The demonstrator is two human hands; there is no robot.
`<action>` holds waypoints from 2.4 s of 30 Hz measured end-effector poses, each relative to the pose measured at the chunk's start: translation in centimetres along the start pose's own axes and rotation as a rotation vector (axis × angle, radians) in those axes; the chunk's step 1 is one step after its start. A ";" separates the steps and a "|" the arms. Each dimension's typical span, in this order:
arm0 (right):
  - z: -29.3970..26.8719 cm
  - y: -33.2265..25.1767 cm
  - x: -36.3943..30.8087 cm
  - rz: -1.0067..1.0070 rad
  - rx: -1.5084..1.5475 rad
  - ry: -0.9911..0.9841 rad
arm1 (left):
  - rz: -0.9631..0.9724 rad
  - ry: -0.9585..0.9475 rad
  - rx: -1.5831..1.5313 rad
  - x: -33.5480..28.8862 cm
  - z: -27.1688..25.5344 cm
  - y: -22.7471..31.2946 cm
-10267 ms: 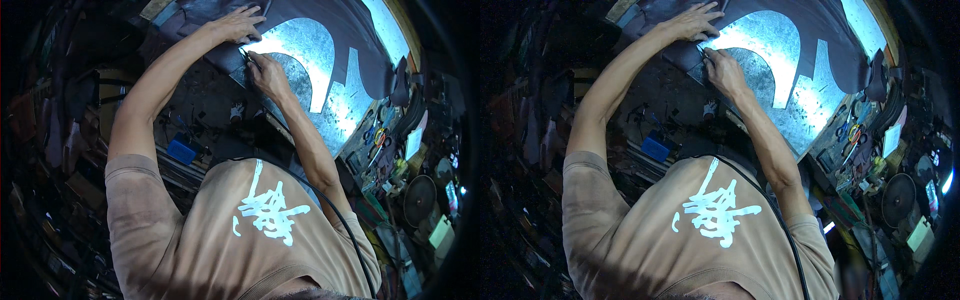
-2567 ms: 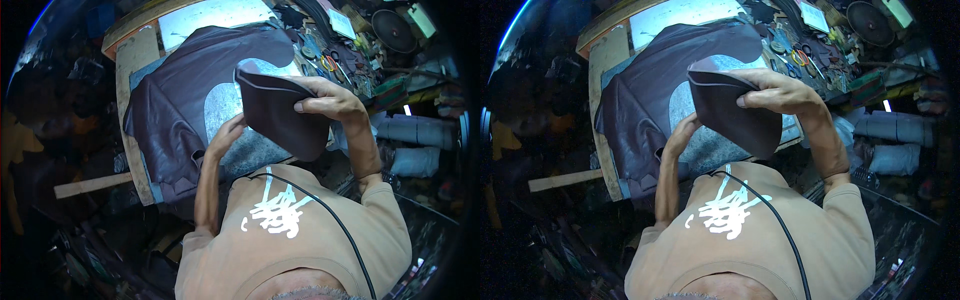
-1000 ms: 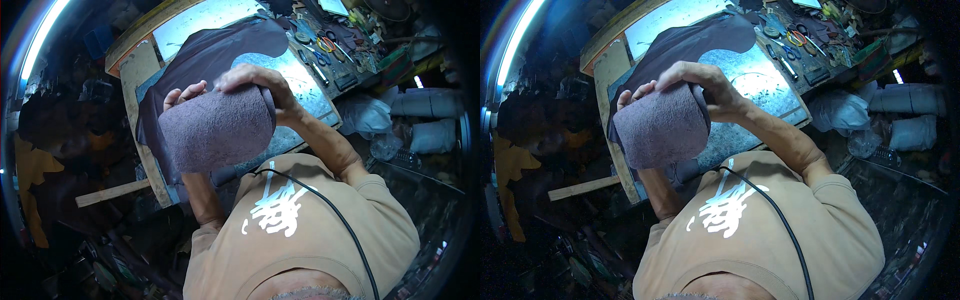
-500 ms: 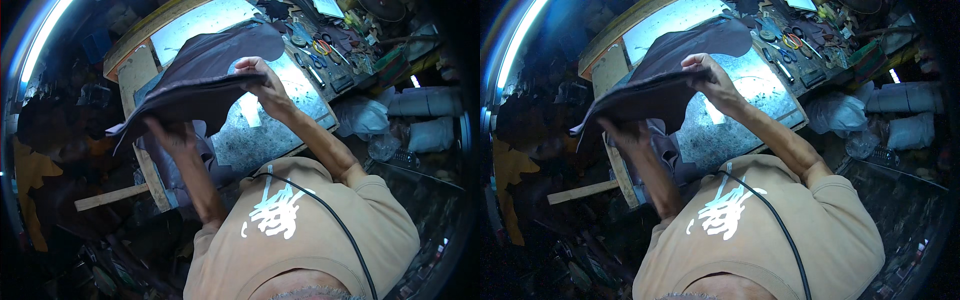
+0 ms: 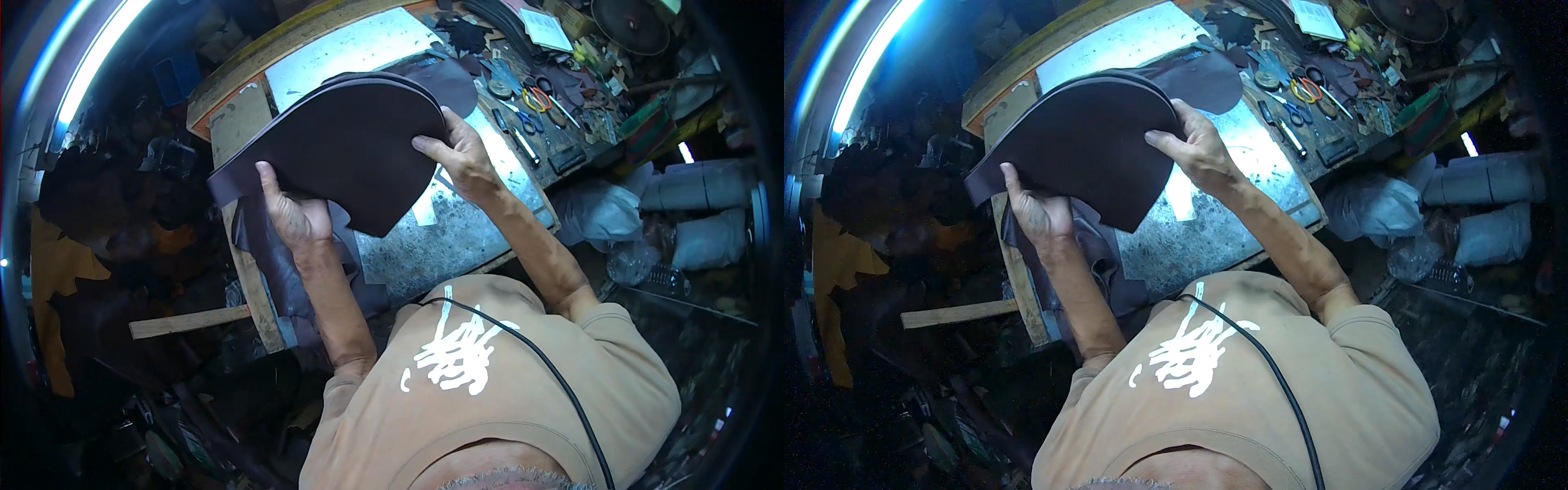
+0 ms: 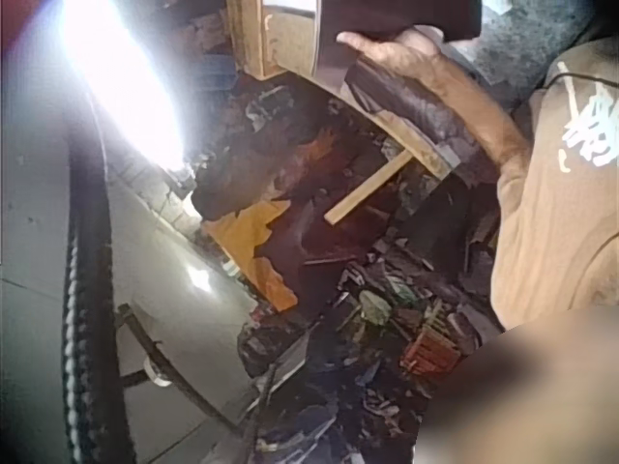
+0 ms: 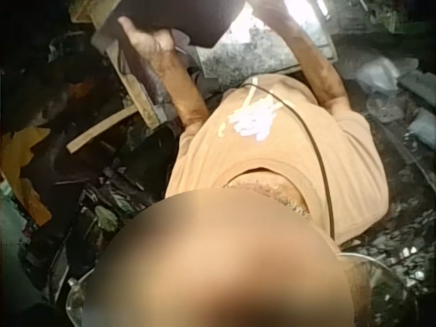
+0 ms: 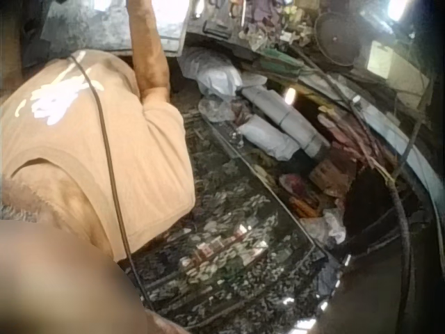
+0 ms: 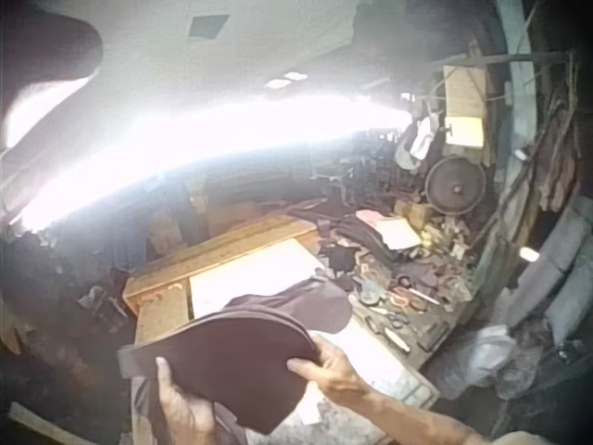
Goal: Cutting leather pieces using a metal template and a hand blade.
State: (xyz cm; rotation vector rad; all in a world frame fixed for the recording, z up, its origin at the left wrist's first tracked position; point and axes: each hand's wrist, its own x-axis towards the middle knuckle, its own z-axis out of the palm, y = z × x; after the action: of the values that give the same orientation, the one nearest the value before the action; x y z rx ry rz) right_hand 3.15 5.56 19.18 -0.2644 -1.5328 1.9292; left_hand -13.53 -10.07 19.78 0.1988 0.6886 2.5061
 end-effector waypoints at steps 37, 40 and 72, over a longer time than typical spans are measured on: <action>-4.5 13.3 -7.4 0.218 -0.668 -0.061 | 0.214 -0.062 0.456 0.3 -6.3 -7.9; -5.2 14.3 -7.4 0.118 -0.600 0.002 | 0.205 -0.092 0.447 0.4 -5.3 -8.7; -23.3 -1.9 23.1 0.462 -0.570 -0.171 | 0.188 -0.247 2.210 2.0 -14.6 -23.1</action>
State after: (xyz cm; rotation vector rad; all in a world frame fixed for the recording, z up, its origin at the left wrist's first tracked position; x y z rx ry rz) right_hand -1.58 38.13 19.41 -0.7716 -2.2799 1.8272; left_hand -8.66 1.55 -4.55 1.1864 2.8322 0.6057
